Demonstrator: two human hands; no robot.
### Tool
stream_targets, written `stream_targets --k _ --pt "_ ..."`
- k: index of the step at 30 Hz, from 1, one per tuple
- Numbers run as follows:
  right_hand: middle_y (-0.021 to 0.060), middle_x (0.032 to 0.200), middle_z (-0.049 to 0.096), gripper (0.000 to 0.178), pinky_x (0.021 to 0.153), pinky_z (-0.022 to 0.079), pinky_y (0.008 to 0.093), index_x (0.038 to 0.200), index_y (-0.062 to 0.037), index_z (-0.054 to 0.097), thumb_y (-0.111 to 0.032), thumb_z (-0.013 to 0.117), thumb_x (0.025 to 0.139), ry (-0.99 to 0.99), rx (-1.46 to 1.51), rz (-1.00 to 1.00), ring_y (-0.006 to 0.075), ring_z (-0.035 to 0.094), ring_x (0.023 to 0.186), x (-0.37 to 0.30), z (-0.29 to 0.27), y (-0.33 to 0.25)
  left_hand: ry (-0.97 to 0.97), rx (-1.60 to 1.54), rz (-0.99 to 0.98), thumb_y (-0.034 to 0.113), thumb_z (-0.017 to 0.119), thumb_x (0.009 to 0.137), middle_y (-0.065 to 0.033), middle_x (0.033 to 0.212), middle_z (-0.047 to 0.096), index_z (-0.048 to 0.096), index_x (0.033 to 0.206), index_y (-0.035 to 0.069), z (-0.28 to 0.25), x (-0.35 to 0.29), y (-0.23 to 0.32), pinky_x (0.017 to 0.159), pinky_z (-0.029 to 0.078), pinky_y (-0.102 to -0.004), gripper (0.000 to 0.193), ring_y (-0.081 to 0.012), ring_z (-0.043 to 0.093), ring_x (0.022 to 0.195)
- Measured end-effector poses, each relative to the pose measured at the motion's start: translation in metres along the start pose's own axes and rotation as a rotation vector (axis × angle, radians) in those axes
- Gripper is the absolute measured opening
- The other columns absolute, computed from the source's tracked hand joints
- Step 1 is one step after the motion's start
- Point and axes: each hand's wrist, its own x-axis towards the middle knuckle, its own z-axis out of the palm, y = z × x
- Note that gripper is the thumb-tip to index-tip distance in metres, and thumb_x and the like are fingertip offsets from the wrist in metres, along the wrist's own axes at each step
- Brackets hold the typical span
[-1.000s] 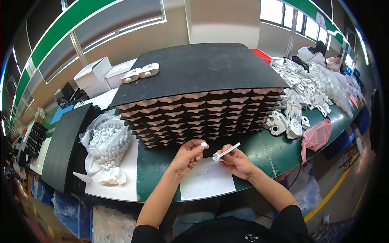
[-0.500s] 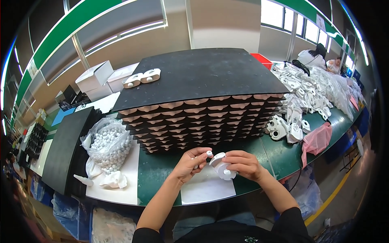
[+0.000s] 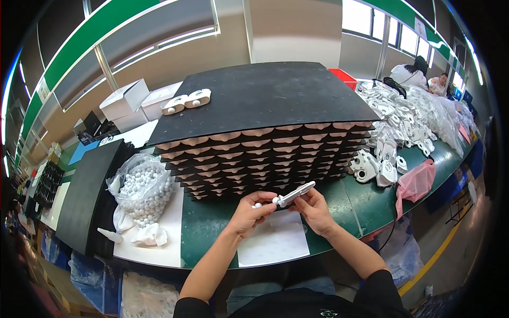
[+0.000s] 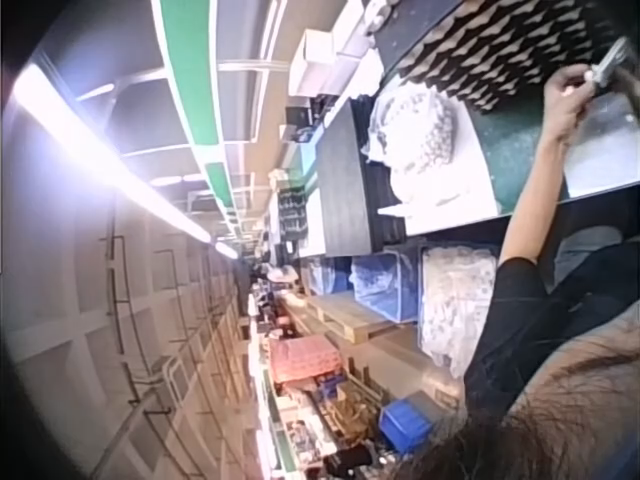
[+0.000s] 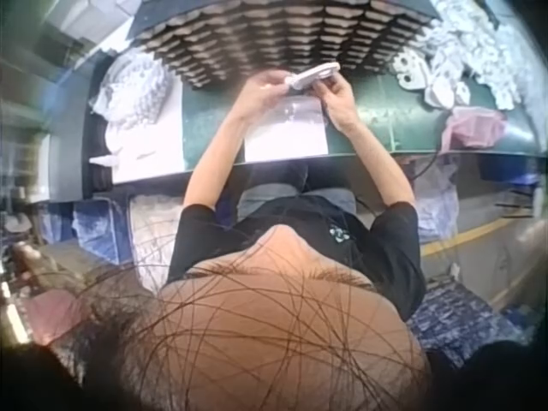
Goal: Assembling components of small white light fixtures by applying adhesive and fitting parts together on a factory assembly line.
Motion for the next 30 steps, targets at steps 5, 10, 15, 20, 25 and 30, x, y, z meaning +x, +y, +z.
stream_targets --k 5,10,15,20,25,30 --pt "0.0067 0.098 0.057 0.015 0.075 0.048 0.0311 0.103 -0.0057 0.046 -0.009 0.048 0.089 -0.022 0.029 0.0 0.0171 0.056 0.092 0.0 -0.001 0.004 0.003 0.033 0.016 0.009 0.071 0.07 0.0046 0.065 0.05 0.061 0.096 0.008 -0.001 0.0 -0.001 0.043 0.027 -0.0159 0.027 -0.0023 0.042 0.053" --pt "0.0063 0.098 0.057 0.016 0.075 0.049 0.0311 0.104 -0.0059 0.046 -0.009 0.048 0.088 0.004 0.046 0.037 0.0168 0.056 0.092 -0.001 0.0 0.0 -0.005 0.057 0.034 0.009 0.071 0.07 0.0047 0.064 0.05 0.062 0.094 0.007 0.0 0.0 -0.002 0.044 0.028 -0.016 0.026 -0.0024 0.042 0.053" --pt "0.0055 0.095 0.056 0.017 0.073 0.048 0.0291 0.105 -0.0048 0.046 -0.008 0.048 0.088 0.028 0.053 0.062 0.0147 0.056 0.088 0.0 -0.001 0.001 0.044 0.21 0.144 0.004 0.074 0.064 0.0029 0.066 0.054 0.064 0.089 0.005 0.007 0.0 0.0 0.048 0.033 -0.0159 0.027 -0.0028 0.044 0.057" --pt "0.0033 0.083 0.054 0.016 0.059 0.042 0.0218 0.102 -0.0034 0.046 -0.01 0.05 0.088 -0.113 -0.086 0.053 0.0093 0.05 0.065 -0.001 0.007 -0.01 -0.04 0.323 0.255 -0.002 0.076 0.054 0.0041 0.064 0.051 0.065 0.09 0.001 0.002 0.001 -0.003 0.056 0.037 -0.0174 0.037 -0.0033 0.043 0.06" --pt "0.0013 0.079 0.054 0.014 0.061 0.042 0.0205 0.095 -0.0022 0.051 0.001 0.054 0.082 -0.219 -0.349 -0.154 0.0081 0.051 0.069 0.007 0.023 -0.05 0.017 0.318 0.384 -0.004 0.077 0.048 0.0052 0.065 0.049 0.065 0.089 0.002 0.0 0.004 -0.007 0.058 0.038 -0.0176 0.044 -0.0035 0.043 0.061" --pt "0.0041 0.077 0.055 0.014 0.058 0.041 0.0218 0.086 -0.002 0.057 0.003 0.061 0.074 -0.256 -0.714 -0.629 0.0089 0.048 0.063 0.051 0.067 -0.124 -0.032 -0.03 0.127 0.004 0.063 0.074 0.0032 0.068 0.048 0.059 0.098 0.003 -0.006 0.004 -0.005 0.043 0.03 -0.0159 0.024 -0.0028 0.042 0.054"
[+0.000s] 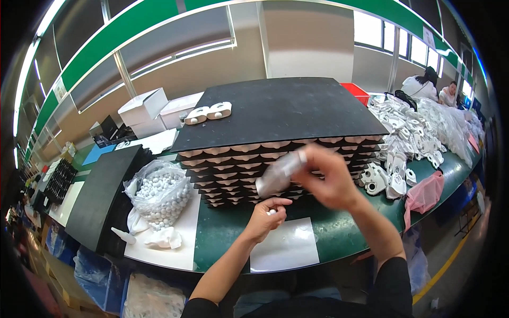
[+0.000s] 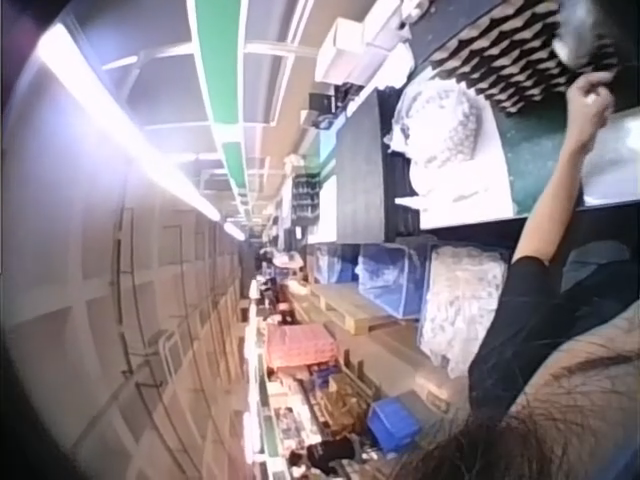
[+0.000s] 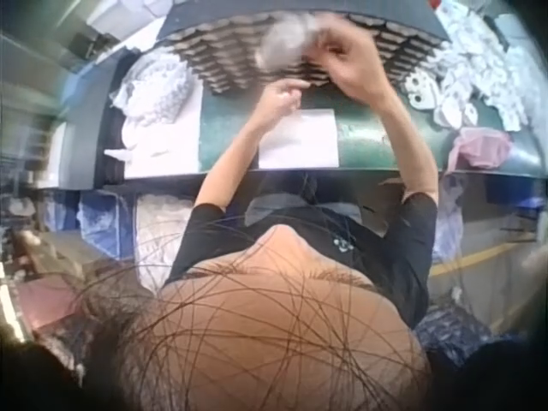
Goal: Assembling components of small white light fixtures by applying adhesive and fitting parts together on a factory assembly line.
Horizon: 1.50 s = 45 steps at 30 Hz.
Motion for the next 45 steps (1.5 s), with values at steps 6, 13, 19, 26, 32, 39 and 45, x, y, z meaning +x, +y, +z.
stream_targets --k 6,13,19,26,32,39,45 --pt "0.0126 0.082 0.061 0.028 0.065 0.045 0.0283 0.103 0.0006 0.049 -0.006 0.056 0.076 0.186 -0.182 0.125 0.0197 0.058 0.069 0.135 -0.008 0.036 0.119 -0.437 -0.132 0.007 0.057 0.081 -0.0016 0.073 0.046 0.055 0.099 0.004 -0.017 0.007 -0.002 0.037 0.023 -0.0143 0.019 -0.0081 0.044 0.058" --pt "0.0099 0.072 0.055 0.01 0.047 0.046 0.0251 0.078 0.0041 0.058 -0.006 0.059 0.075 0.073 -0.066 0.797 0.0182 0.055 0.06 0.194 0.008 0.088 0.125 -0.591 -0.223 -0.008 0.044 0.073 -0.0096 0.081 0.047 0.046 0.108 -0.002 -0.028 0.012 -0.005 0.037 0.026 -0.0165 0.035 -0.0166 0.047 0.067" --pt "0.0088 0.071 0.056 0.01 0.048 0.051 0.0236 0.078 0.0043 0.058 -0.005 0.06 0.074 0.066 0.014 0.707 0.0147 0.054 0.053 0.183 -0.005 0.083 0.042 -0.522 -0.219 -0.01 0.041 0.072 -0.0139 0.09 0.051 0.043 0.112 -0.002 -0.026 0.009 -0.007 0.038 0.028 -0.0166 0.041 -0.0176 0.049 0.069" --pt "0.0051 0.081 0.061 0.019 0.062 0.044 0.0221 0.098 -0.0025 0.061 -0.008 0.056 0.081 0.273 -0.248 -0.079 0.0113 0.056 0.07 0.087 -0.058 -0.001 0.036 -0.374 -0.203 0.011 0.049 0.087 -0.0175 0.101 0.055 0.043 0.114 0.004 -0.02 0.008 -0.002 0.038 0.027 -0.016 0.028 -0.0087 0.046 0.06" --pt "0.009 0.084 0.055 0.015 0.068 0.043 0.0222 0.089 0.0015 0.053 0.011 0.052 0.078 0.766 -0.611 -0.508 0.0163 0.053 0.073 -0.039 -0.115 0.006 0.096 -0.353 -0.237 0.03 0.049 0.088 -0.0067 0.075 0.056 0.045 0.112 0.006 -0.015 0.009 -0.004 0.035 0.02 -0.0189 0.034 -0.0069 0.031 0.041" --pt "0.0137 0.094 0.057 0.03 0.073 0.043 0.0335 0.1 -0.001 0.055 0.007 0.048 0.072 0.13 -1.151 0.305 0.0279 0.05 0.09 -0.148 -0.16 0.09 -0.113 -0.563 -0.288 0.036 0.042 0.09 0.0014 0.052 0.033 0.048 0.098 0.007 -0.022 0.009 -0.011 0.034 0.019 -0.0209 0.031 -0.0091 0.029 0.04" --pt "0.0101 0.107 0.054 0.056 0.083 0.038 0.0365 0.122 -0.0052 0.041 -0.003 0.056 0.068 -0.28 -1.232 0.441 0.0306 0.044 0.099 -0.172 -0.181 0.111 0.03 -0.47 -0.251 0.028 0.052 0.087 -0.0018 0.065 0.041 0.048 0.092 0.008 -0.018 0.008 -0.004 0.036 0.021 -0.018 0.021 -0.0087 0.036 0.052"
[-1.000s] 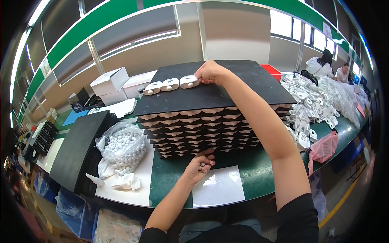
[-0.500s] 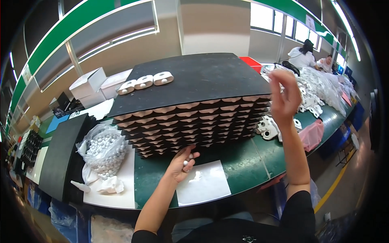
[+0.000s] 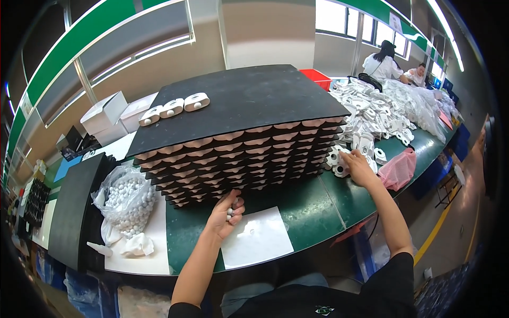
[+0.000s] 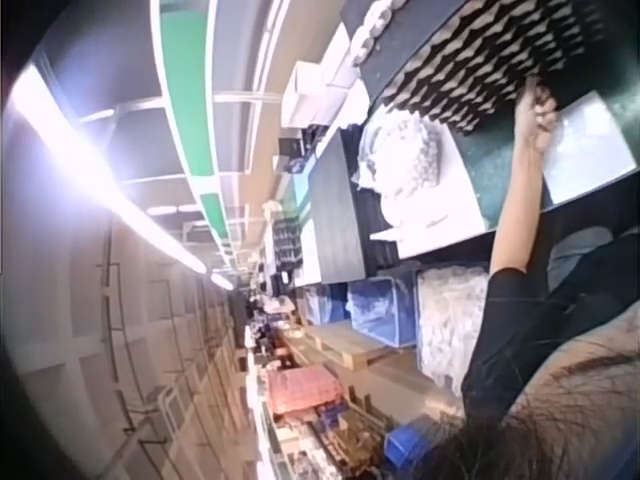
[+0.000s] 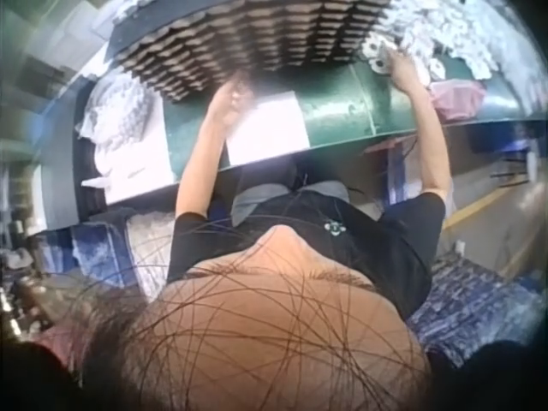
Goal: Assembling components of small white light fixtures by applying adhesive and fitting parts together on a factory assembly line.
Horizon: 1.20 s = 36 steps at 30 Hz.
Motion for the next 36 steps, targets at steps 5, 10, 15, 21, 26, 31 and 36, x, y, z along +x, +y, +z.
stream_targets --k 5,10,15,21,26,31,36 --pt "0.0102 0.083 0.055 0.017 0.066 0.045 0.0355 0.077 -0.0053 0.058 -0.007 0.061 0.061 0.06 -0.177 0.053 0.0267 0.052 0.085 -0.002 -0.012 -0.008 0.098 0.139 0.116 0.023 0.06 0.082 -0.0039 0.08 0.048 0.048 0.091 0.009 0.007 -0.004 0.0 0.038 0.023 -0.0159 0.02 -0.0084 0.04 0.059" --pt "0.0133 0.071 0.055 0.009 0.066 0.043 0.0405 0.076 -0.0017 0.059 -0.009 0.058 0.07 -0.104 0.056 0.003 0.0316 0.054 0.074 -0.013 -0.048 -0.055 0.028 0.105 0.105 0.031 0.058 0.083 -0.0015 0.075 0.047 0.05 0.087 0.006 0.007 -0.002 0.0 0.038 0.022 -0.0149 0.026 -0.0057 0.038 0.057" --pt "0.01 0.079 0.061 0.012 0.063 0.045 0.0288 0.088 -0.0009 0.058 -0.001 0.054 0.077 0.058 0.996 -0.063 0.0184 0.056 0.068 -0.001 -0.036 -0.151 0.027 0.077 0.1 0.031 0.051 0.088 -0.0004 0.073 0.044 0.049 0.093 0.005 0.003 -0.004 0.003 0.038 0.023 -0.0144 0.026 -0.0058 0.034 0.055" --pt "0.0001 0.075 0.051 0.009 0.06 0.039 0.0202 0.091 -0.0011 0.052 -0.008 0.049 0.086 -0.348 1.501 0.031 0.0062 0.045 0.066 0.005 0.014 -0.22 0.014 0.085 0.174 0.022 0.058 0.084 -0.0013 0.079 0.05 0.055 0.099 0.007 0.003 -0.001 0.002 0.038 0.023 -0.014 0.022 -0.0048 0.037 0.056" --pt "-0.0009 0.078 0.052 0.011 0.06 0.039 0.0192 0.094 -0.0008 0.051 -0.01 0.049 0.087 -0.363 1.449 -0.039 0.0049 0.045 0.068 0.01 0.024 -0.233 0.005 0.098 0.193 0.015 0.061 0.081 -0.0033 0.085 0.054 0.057 0.095 0.009 0.004 -0.005 0.002 0.038 0.023 -0.0138 0.016 -0.0053 0.038 0.057" --pt "0.0006 0.076 0.053 0.011 0.061 0.04 0.0205 0.093 -0.0006 0.052 -0.009 0.049 0.086 -0.33 1.309 -0.112 0.0061 0.046 0.067 0.01 0.022 -0.234 -0.002 0.057 0.188 0.017 0.061 0.082 -0.0034 0.084 0.054 0.056 0.091 0.008 0.001 -0.003 -0.001 0.037 0.023 -0.0137 0.013 -0.0053 0.038 0.057" --pt "0.0059 0.074 0.053 0.012 0.061 0.04 0.0246 0.092 -0.0001 0.052 -0.01 0.051 0.085 -0.243 1.235 -0.138 0.0115 0.047 0.065 0.013 0.019 -0.236 -0.01 0.035 0.174 0.018 0.06 0.083 -0.004 0.084 0.055 0.057 0.091 0.006 -0.001 -0.002 0.002 0.037 0.023 -0.0138 0.015 -0.0051 0.038 0.057"
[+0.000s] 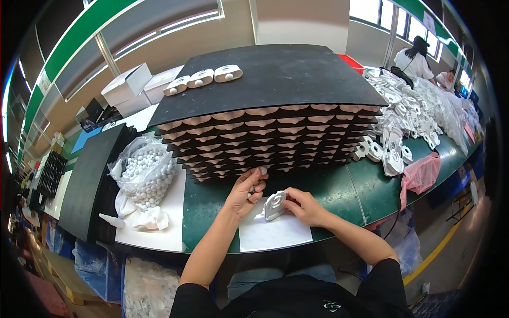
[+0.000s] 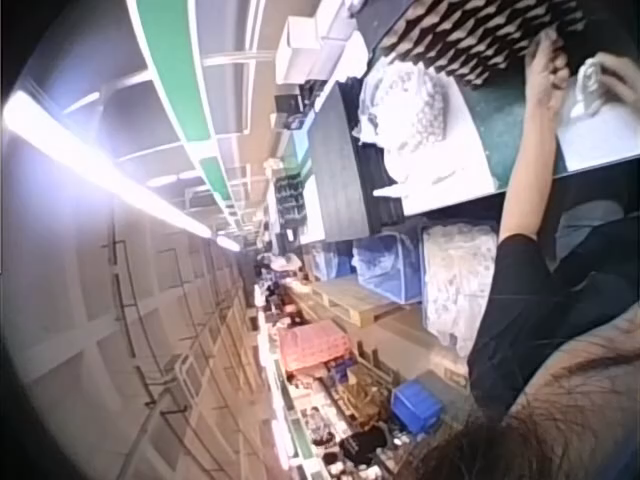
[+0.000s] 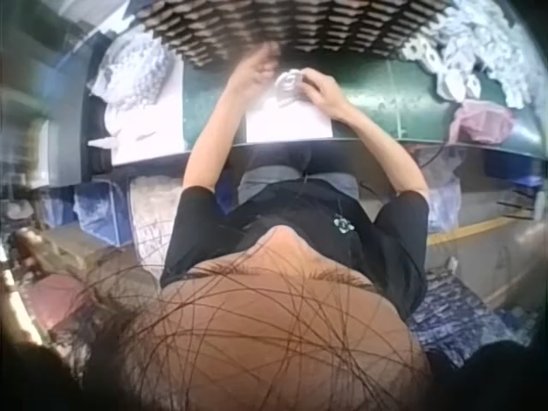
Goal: Assembling components of small white light fixtures by applying adhesive and fitting parts together on a factory assembly line.
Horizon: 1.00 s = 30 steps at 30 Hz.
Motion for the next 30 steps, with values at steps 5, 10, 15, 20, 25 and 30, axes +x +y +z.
stream_targets --k 5,10,15,20,25,30 --pt "0.0105 0.078 0.054 0.011 0.063 0.042 0.029 0.092 -0.0013 0.051 -0.008 0.05 0.084 -0.006 0.105 0.082 0.0196 0.053 0.069 0.001 -0.002 0.005 -0.017 0.004 -0.005 0.013 0.059 0.083 -0.0046 0.09 0.057 0.058 0.099 0.006 -0.002 0.001 0.001 0.037 0.024 -0.0138 0.018 -0.0048 0.038 0.057" --pt "0.0092 0.082 0.051 0.01 0.066 0.041 0.0292 0.092 -0.0024 0.052 -0.006 0.051 0.082 -0.015 -0.162 -0.162 0.0226 0.051 0.075 0.001 0.0 0.003 0.001 0.002 -0.017 0.01 0.058 0.082 -0.0043 0.093 0.057 0.058 0.103 0.005 0.0 0.001 0.001 0.038 0.024 -0.0138 0.021 -0.005 0.039 0.058" --pt "0.0074 0.083 0.052 0.01 0.067 0.041 0.0292 0.093 -0.0033 0.052 -0.006 0.051 0.084 -0.048 -0.138 -0.157 0.02 0.051 0.078 -0.003 0.003 0.002 -0.001 0.02 -0.017 0.009 0.058 0.082 -0.0041 0.094 0.057 0.057 0.105 0.005 0.003 0.001 0.001 0.038 0.024 -0.0139 0.023 -0.0051 0.039 0.059" --pt "0.0044 0.096 0.056 0.008 0.077 0.04 0.0256 0.096 -0.008 0.05 -0.012 0.047 0.09 -0.08 0.792 0.178 0.0115 0.05 0.091 0.0 -0.007 0.013 0.004 0.058 -0.004 0.011 0.06 0.082 -0.0026 0.086 0.055 0.058 0.097 0.006 0.005 -0.001 0.001 0.038 0.023 -0.0144 0.017 -0.0048 0.039 0.059" --pt "0.0075 0.107 0.055 0.012 0.09 0.041 0.03 0.099 -0.0076 0.05 -0.008 0.049 0.088 -0.096 1.264 0.185 0.0165 0.051 0.102 -0.002 -0.017 0.016 -0.023 0.146 -0.041 0.01 0.06 0.081 -0.0019 0.083 0.053 0.055 0.092 0.005 0.009 -0.005 0.0 0.037 0.022 -0.0143 0.014 -0.0038 0.036 0.055" --pt "0.0099 0.108 0.055 0.012 0.087 0.042 0.028 0.089 -0.0048 0.051 0.002 0.055 0.08 0.011 1.042 0.022 0.0186 0.053 0.098 -0.001 -0.03 0.001 -0.041 0.156 -0.084 0.007 0.06 0.08 -0.0057 0.095 0.056 0.053 0.11 0.004 0.017 -0.007 0.001 0.038 0.024 -0.0131 0.031 -0.0046 0.036 0.055"
